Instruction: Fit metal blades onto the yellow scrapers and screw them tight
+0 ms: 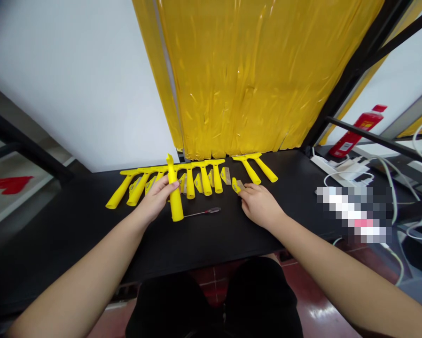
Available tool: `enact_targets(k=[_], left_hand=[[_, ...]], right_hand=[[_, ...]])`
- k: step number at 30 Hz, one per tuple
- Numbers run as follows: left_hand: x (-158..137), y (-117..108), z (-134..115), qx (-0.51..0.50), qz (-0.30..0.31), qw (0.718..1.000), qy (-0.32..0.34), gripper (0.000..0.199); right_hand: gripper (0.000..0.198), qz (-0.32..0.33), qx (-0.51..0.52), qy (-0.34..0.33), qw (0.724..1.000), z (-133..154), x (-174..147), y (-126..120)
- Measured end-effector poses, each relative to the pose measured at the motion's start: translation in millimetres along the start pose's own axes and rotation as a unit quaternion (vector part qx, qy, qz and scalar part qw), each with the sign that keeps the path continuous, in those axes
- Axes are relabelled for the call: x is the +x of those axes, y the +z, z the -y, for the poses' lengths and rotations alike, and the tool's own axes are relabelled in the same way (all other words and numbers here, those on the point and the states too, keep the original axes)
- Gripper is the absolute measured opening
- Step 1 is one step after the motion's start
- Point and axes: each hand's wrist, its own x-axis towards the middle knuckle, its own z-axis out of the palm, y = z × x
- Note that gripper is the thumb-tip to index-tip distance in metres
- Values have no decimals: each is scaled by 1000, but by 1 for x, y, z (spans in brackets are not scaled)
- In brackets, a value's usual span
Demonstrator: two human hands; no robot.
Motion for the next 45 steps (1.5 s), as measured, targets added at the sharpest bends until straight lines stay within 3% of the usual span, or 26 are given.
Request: enact_targets(k=[5, 9, 18, 24, 27, 30, 32, 34, 38, 45], left_hand=[[3, -2, 1, -1, -9, 1000, -19, 31], [3, -2, 1, 12, -5, 1000, -13, 30], [4, -1, 0, 11, -4, 1000, -6, 34], [3, -1, -1, -4, -2, 1000, -15, 35], [3, -2, -1, -6, 0, 1000, -17, 36], [3, -3, 1, -1, 4, 1000, -13, 35], [3, -3, 2, 1, 6, 1000, -11, 34], [4, -3, 3, 2, 8, 1000, -10, 33], [4, -3, 3, 2, 17, 1000, 1, 30], [3, -4, 3, -3, 18, 1000, 8, 30]], right_hand=[[29, -20, 72, -42, 996, 17, -32, -4], [28, -33, 126, -99, 987, 26, -41, -5], [26, -17, 228, -179, 957, 32, -24, -4], [21, 8, 238, -218, 946, 43, -7, -10], [22, -9, 206, -160, 965, 27, 11, -19], [25, -90, 89, 35, 991, -12, 35, -19], [34, -103, 10, 157, 982, -39, 47, -12], [40, -83, -1, 224, 971, -58, 53, -1], [43, -35, 9, 253, 967, -67, 54, 15], [39, -65, 31, 240, 968, -65, 53, 25]])
